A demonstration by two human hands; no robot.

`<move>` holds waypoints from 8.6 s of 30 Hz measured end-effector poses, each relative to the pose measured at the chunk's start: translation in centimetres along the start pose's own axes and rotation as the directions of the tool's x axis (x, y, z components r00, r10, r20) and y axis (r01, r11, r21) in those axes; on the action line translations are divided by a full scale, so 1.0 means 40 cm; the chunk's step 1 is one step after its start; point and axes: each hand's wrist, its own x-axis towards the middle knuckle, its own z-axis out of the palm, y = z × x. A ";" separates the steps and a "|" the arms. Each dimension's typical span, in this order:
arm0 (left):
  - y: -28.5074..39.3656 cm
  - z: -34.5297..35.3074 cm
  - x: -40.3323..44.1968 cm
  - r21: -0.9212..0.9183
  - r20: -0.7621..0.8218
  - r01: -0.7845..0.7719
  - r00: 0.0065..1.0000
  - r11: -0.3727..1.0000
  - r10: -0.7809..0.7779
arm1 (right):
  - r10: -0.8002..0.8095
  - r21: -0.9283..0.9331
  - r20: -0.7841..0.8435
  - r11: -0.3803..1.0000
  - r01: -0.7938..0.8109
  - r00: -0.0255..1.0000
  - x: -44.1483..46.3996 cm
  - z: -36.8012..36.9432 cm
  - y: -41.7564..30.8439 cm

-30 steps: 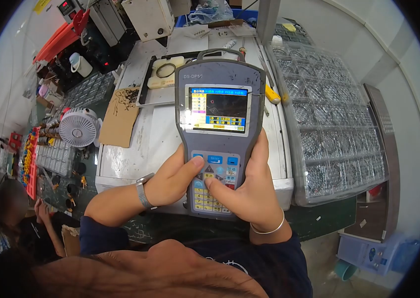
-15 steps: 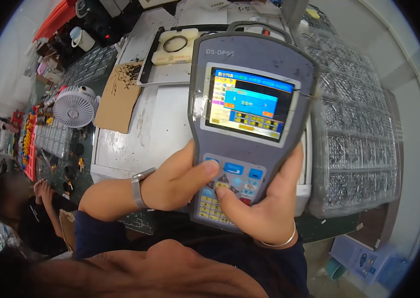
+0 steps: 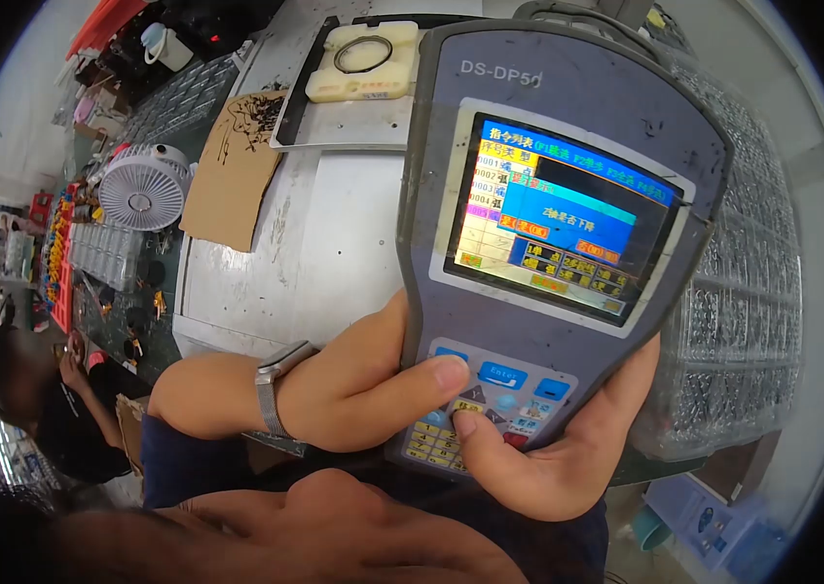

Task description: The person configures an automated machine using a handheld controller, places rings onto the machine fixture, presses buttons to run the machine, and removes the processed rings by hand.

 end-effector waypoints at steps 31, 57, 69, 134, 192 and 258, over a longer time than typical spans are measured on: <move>-0.018 -0.004 0.000 0.008 -0.009 0.001 1.000 1.000 -0.001 | 0.362 0.082 -0.319 0.931 -0.355 0.876 -0.012 0.016 -0.047; 0.048 -0.073 0.045 0.129 0.273 0.337 0.892 0.933 -0.360 | 0.332 0.012 -0.199 0.942 -0.336 0.922 -0.015 0.039 -0.025; 0.028 -0.061 0.033 -0.021 0.294 0.386 0.884 0.922 -0.363 | 0.331 0.019 -0.186 0.942 -0.334 0.925 -0.018 0.038 -0.018; 0.028 -0.003 0.001 0.108 0.062 0.083 0.994 0.991 -0.090 | 0.158 -0.014 -0.023 0.987 -0.159 0.987 0.004 -0.009 -0.063; 0.035 -0.005 0.000 0.114 0.050 0.119 0.991 0.986 -0.125 | 0.188 -0.096 -0.051 0.977 -0.192 0.981 0.012 -0.009 -0.045; 0.043 -0.037 0.019 -0.006 0.332 0.262 0.911 0.965 -0.245 | 0.147 0.119 -0.012 0.982 -0.144 0.989 -0.002 -0.034 -0.036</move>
